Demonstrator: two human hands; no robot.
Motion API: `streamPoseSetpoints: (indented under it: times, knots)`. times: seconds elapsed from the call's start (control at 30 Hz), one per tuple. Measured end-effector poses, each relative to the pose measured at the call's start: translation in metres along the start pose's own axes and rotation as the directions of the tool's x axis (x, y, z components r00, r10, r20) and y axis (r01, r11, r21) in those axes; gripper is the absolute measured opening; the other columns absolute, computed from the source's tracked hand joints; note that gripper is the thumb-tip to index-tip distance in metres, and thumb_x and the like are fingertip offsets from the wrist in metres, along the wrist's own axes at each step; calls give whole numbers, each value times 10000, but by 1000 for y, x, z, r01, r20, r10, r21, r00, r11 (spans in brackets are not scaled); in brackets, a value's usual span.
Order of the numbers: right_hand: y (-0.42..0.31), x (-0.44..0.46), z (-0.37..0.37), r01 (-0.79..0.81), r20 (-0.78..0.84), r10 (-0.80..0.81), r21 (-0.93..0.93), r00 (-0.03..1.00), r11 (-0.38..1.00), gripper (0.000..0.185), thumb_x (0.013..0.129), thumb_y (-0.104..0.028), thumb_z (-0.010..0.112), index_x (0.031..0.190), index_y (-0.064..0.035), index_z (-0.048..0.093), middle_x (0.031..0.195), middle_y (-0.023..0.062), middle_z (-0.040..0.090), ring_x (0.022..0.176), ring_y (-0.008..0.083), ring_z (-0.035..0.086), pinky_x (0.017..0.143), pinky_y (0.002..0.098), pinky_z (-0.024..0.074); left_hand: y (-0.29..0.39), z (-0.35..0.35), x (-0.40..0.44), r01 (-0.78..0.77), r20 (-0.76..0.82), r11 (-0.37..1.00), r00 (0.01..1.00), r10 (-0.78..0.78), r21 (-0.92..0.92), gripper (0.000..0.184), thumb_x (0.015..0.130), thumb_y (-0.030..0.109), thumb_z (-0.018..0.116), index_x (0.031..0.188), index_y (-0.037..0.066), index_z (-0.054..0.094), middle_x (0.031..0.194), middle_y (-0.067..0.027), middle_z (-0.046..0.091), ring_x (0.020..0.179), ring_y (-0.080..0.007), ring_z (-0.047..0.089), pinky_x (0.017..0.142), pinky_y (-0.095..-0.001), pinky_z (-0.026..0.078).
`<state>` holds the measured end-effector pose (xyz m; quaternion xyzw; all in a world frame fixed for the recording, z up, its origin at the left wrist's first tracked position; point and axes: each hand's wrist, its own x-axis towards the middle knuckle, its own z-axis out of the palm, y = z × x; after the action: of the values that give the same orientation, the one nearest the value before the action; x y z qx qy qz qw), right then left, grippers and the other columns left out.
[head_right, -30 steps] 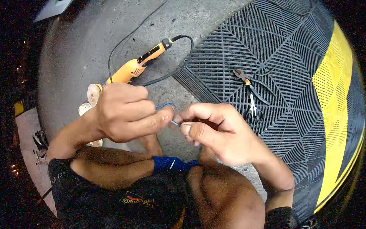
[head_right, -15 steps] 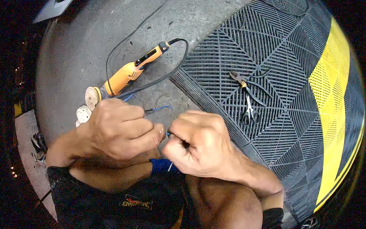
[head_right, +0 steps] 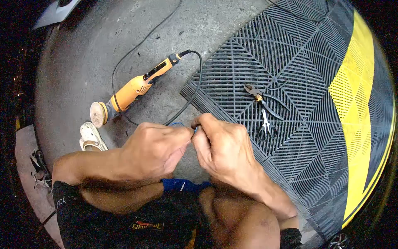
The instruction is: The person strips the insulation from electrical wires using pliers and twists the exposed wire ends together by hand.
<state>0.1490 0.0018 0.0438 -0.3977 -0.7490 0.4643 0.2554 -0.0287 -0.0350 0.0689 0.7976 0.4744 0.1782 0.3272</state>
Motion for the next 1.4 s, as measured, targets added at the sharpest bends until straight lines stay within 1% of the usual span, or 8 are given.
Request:
streamPoseSetpoints:
  times: [0.63, 0.73, 0.77, 0.83, 0.9, 0.97, 1.3, 1.4]
  knots:
    - [-2, -9, -12, -74, -105, 63, -104, 992, 992, 37, 814, -5, 570, 842, 7, 593, 604, 172, 562, 507, 306, 595, 471, 382, 467, 6, 14, 2, -109, -131, 993, 986, 102, -43, 119, 788, 68, 576, 843, 27, 479, 631, -123, 580, 591, -296, 641, 506, -400, 510]
    - [4, -2, -22, -91, 9, 91, 101, 996, 991, 151, 852, -55, 569, 972, 22, 617, 638, 152, 589, 558, 303, 611, 542, 370, 487, 2, 4, 3, 27, -105, 998, 994, -33, -59, 58, 833, 33, 572, 847, 21, 517, 621, -153, 573, 560, -322, 624, 493, -412, 487]
    - [-2, 1, -34, -386, 173, 356, 190, 918, 903, 297, 869, -105, 590, 1140, 17, 588, 775, 149, 640, 679, 259, 641, 626, 340, 499, -2, -2, 4, 20, -108, 998, 994, -26, -56, 58, 833, 33, 572, 847, 21, 517, 621, -153, 573, 560, -322, 624, 493, -412, 487]
    - [42, -4, -24, -273, 13, 308, 498, 951, 823, 458, 869, -147, 615, 1290, -4, 502, 1000, 165, 642, 905, 257, 628, 797, 348, 490, -8, -15, 2, 220, -76, 951, 968, -241, -217, 101, 890, 22, 567, 964, -9, 627, 615, -107, 538, 506, -178, 570, 476, -321, 435]
    - [96, -6, -24, -267, -219, 219, -222, 951, 938, 578, 843, -193, 648, 1359, -33, 443, 1214, 183, 560, 1125, 310, 529, 964, 404, 416, -9, -19, -1, 280, -74, 927, 949, -306, -249, 134, 917, 40, 548, 1000, -11, 641, 605, -67, 514, 507, -106, 510, 482, -273, 399]
    - [152, -22, -22, -336, -291, 169, -783, 942, 524, 645, 788, -217, 676, 1364, -44, 443, 1280, 196, 510, 1200, 347, 462, 1006, 441, 386, -10, -20, -2, 312, -90, 897, 930, -355, -313, 186, 925, 33, 527, 1065, -13, 639, 607, -19, 494, 533, -70, 471, 495, -254, 387]
    - [178, -13, -29, -462, -235, 446, -724, 864, 512, 516, 692, -216, 678, 1144, -13, 535, 1185, 181, 518, 1114, 363, 479, 940, 482, 413, -3, -34, 1, 461, 8, 793, 866, -500, -398, 238, 936, 29, 507, 1162, -19, 562, 711, 25, 533, 608, -30, 464, 552, -204, 384]
    - [139, -14, -29, -198, -236, 48, -667, 970, 718, 566, 687, -171, 679, 1209, -20, 521, 1200, 178, 511, 1138, 368, 463, 971, 479, 390, -5, -31, 2, 420, -36, 783, 872, -488, -460, 208, 938, 38, 514, 1135, -24, 543, 751, 14, 537, 637, -32, 493, 564, -185, 388]
